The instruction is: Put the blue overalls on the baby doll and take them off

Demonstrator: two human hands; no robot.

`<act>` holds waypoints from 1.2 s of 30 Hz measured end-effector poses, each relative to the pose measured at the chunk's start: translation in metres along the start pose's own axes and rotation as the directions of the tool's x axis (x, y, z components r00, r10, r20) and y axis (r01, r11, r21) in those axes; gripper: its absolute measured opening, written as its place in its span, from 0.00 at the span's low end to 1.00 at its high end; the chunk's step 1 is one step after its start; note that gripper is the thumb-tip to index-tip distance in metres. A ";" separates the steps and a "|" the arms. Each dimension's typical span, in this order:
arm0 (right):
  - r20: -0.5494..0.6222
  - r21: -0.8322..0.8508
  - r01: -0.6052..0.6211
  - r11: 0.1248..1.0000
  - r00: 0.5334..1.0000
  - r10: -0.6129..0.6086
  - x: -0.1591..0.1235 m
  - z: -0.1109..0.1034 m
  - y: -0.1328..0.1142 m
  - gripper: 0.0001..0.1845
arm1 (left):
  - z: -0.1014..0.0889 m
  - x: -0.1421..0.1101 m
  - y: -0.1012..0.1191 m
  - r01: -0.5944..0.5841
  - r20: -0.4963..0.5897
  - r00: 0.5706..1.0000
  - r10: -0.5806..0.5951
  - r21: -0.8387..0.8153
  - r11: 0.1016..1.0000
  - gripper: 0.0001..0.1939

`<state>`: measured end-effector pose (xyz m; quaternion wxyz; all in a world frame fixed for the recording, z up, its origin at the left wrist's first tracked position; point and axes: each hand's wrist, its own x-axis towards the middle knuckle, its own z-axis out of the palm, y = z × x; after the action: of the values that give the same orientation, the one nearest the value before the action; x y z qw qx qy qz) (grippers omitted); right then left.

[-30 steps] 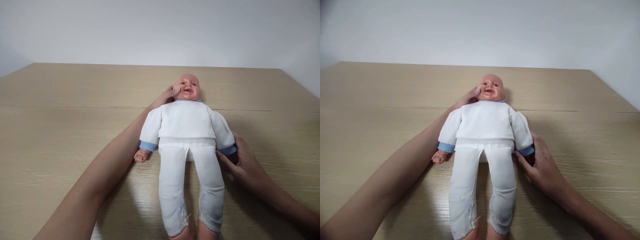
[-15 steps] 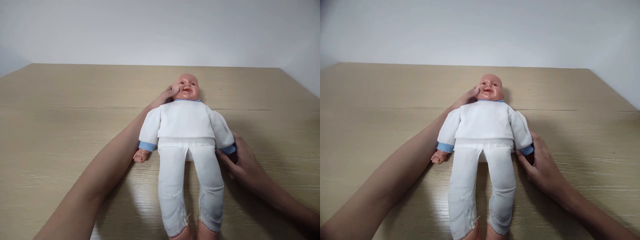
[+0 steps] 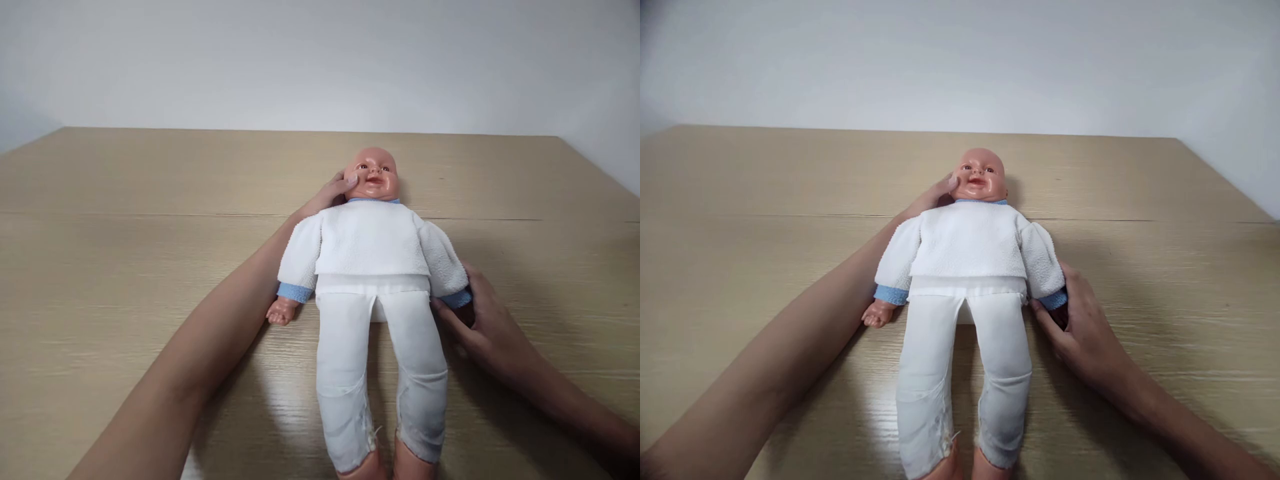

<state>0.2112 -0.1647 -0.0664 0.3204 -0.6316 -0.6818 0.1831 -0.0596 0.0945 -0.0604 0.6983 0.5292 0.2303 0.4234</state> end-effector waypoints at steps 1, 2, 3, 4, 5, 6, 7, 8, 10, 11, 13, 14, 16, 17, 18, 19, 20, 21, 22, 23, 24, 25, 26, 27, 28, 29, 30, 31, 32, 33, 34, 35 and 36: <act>0.000 0.002 -0.004 1.000 1.000 0.004 0.000 0.000 0.000 0.37 | 0.000 0.000 0.000 -0.005 -0.007 1.000 0.005 -0.003 1.000 0.35; -0.001 0.003 -0.006 1.000 1.000 0.006 0.000 0.000 0.000 0.37 | 0.000 -0.001 -0.001 -0.007 -0.009 1.000 0.007 -0.010 1.000 0.35; -0.001 0.006 -0.008 1.000 1.000 0.008 0.000 0.000 -0.001 0.37 | 0.000 -0.001 -0.001 -0.005 -0.005 1.000 0.005 -0.017 1.000 0.35; 0.000 0.008 -0.010 1.000 1.000 0.010 0.000 0.001 -0.001 0.36 | -0.001 -0.001 -0.001 0.000 0.001 1.000 0.000 -0.024 1.000 0.34; -0.001 0.011 -0.011 1.000 1.000 0.011 0.001 0.001 -0.001 0.36 | -0.002 -0.001 -0.001 0.009 0.009 1.000 -0.009 -0.031 0.999 0.33; -0.005 0.014 -0.011 1.000 1.000 0.011 0.001 0.002 -0.001 0.35 | -0.003 -0.001 0.000 0.020 0.017 1.000 -0.020 -0.039 0.999 0.33; -0.010 0.017 -0.009 1.000 1.000 0.009 0.002 0.003 -0.001 0.35 | -0.003 -0.001 0.000 0.031 0.025 0.999 -0.030 -0.048 0.998 0.32; -0.014 0.020 -0.006 1.000 1.000 0.006 0.002 0.004 -0.002 0.35 | -0.004 -0.001 0.001 0.038 0.037 0.999 -0.036 -0.055 0.998 0.31; -0.028 0.024 0.000 1.000 1.000 0.001 0.003 0.007 -0.003 0.35 | -0.003 0.000 0.004 0.037 0.076 0.997 -0.034 -0.048 0.998 0.30; -0.034 0.026 -0.001 1.000 0.999 0.002 0.003 0.009 -0.003 0.35 | -0.002 0.000 0.006 0.030 0.096 0.995 -0.026 -0.035 0.999 0.29; -0.048 0.031 -0.007 0.999 0.999 0.009 0.003 0.012 -0.004 0.35 | 0.001 0.000 0.009 0.014 0.125 0.992 -0.015 0.004 1.000 0.28; -0.056 0.034 -0.006 0.999 0.998 0.008 0.004 0.013 -0.004 0.34 | 0.002 0.000 0.010 0.009 0.129 0.992 -0.012 0.023 1.000 0.27; -0.065 0.037 0.004 0.999 0.998 -0.001 0.004 0.014 -0.004 0.33 | 0.004 -0.001 0.012 0.008 0.116 0.993 -0.014 0.050 0.999 0.26; -0.067 0.037 0.010 0.999 0.998 -0.007 0.004 0.015 -0.004 0.32 | 0.005 -0.001 0.013 0.010 0.106 0.994 -0.016 0.058 0.998 0.26; -0.067 0.036 0.015 0.999 0.998 -0.013 0.005 0.015 -0.004 0.32 | 0.006 -0.001 0.013 0.013 0.096 0.995 -0.019 0.064 0.998 0.27; -0.066 0.037 0.018 0.999 0.998 -0.016 0.005 0.015 -0.003 0.32 | 0.006 -0.001 0.013 0.018 0.086 0.996 -0.024 0.070 0.997 0.28; -0.065 0.039 0.018 0.999 0.998 -0.016 0.005 0.015 -0.003 0.32 | 0.006 -0.001 0.013 0.022 0.076 0.997 -0.027 0.075 0.997 0.28; -0.062 0.041 0.017 0.999 0.998 -0.014 0.006 0.015 -0.002 0.32 | 0.006 -0.001 0.012 0.022 0.061 0.998 -0.027 0.079 0.997 0.29; -0.059 0.045 0.016 0.999 0.998 -0.013 0.006 0.015 -0.002 0.32 | 0.006 0.000 0.010 0.021 0.042 0.999 -0.024 0.079 0.997 0.30; -0.056 0.049 0.014 0.999 0.998 -0.012 0.006 0.014 -0.001 0.32 | 0.006 0.000 0.008 0.018 0.020 1.000 -0.019 0.077 0.997 0.31; -0.057 0.051 0.012 0.999 0.998 -0.009 0.006 0.014 -0.001 0.32 | 0.005 0.000 0.007 0.015 -0.001 1.000 -0.015 0.072 0.997 0.31; -0.059 0.052 0.013 0.999 0.998 -0.009 0.006 0.014 -0.001 0.33 | 0.004 0.001 0.005 0.011 -0.012 1.000 -0.010 0.066 0.998 0.33; -0.063 0.053 0.015 0.998 0.998 -0.012 0.006 0.015 0.000 0.33 | 0.003 0.001 0.003 0.006 -0.013 1.000 -0.005 0.062 0.998 0.34; -0.069 0.052 0.020 0.998 0.997 -0.016 0.007 0.015 0.000 0.33 | 0.001 0.001 0.002 0.001 -0.006 1.000 -0.001 0.060 0.998 0.35; -0.078 0.051 0.027 0.998 0.997 -0.023 0.007 0.016 0.001 0.33 | -0.001 0.000 0.001 -0.004 0.002 1.000 0.004 0.062 0.998 0.37; -0.087 0.048 0.037 0.998 0.996 -0.033 0.007 0.017 0.001 0.33 | -0.004 0.000 0.000 -0.010 0.002 1.000 0.010 0.064 0.998 0.38; -0.096 0.047 0.048 0.998 0.994 -0.044 0.008 0.018 0.002 0.34 | -0.008 0.000 0.000 -0.015 -0.009 1.000 0.016 0.065 0.998 0.39; -0.105 0.048 0.060 0.997 0.993 -0.055 0.008 0.019 0.003 0.34 | -0.013 -0.001 0.000 -0.016 -0.027 0.999 0.018 0.065 0.998 0.40; -0.114 0.050 0.071 0.996 0.991 -0.065 0.009 0.020 0.004 0.34 | -0.017 -0.002 0.000 -0.011 -0.051 0.999 0.014 0.065 0.998 0.40; -0.122 0.053 0.082 0.995 0.990 -0.075 0.009 0.021 0.005 0.35 | -0.022 -0.002 0.001 0.000 -0.075 0.997 0.005 0.065 0.998 0.40; -0.129 0.057 0.091 0.994 0.988 -0.083 0.010 0.023 0.007 0.35 | -0.027 -0.004 0.001 0.013 -0.098 0.995 -0.006 0.069 0.998 0.40; -0.136 0.060 0.098 0.993 0.987 -0.090 0.011 0.024 0.008 0.35 | -0.030 -0.006 0.002 0.025 -0.121 0.993 -0.016 0.075 0.997 0.40; -0.143 0.062 0.104 0.993 0.985 -0.094 0.012 0.025 0.010 0.35 | -0.033 -0.009 0.002 0.034 -0.148 0.989 -0.023 0.079 0.996 0.41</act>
<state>0.2013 -0.1478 -0.0887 0.3980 -0.5965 -0.6815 0.1458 -0.0907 0.1055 -0.0705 0.6635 0.5211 0.3056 0.4415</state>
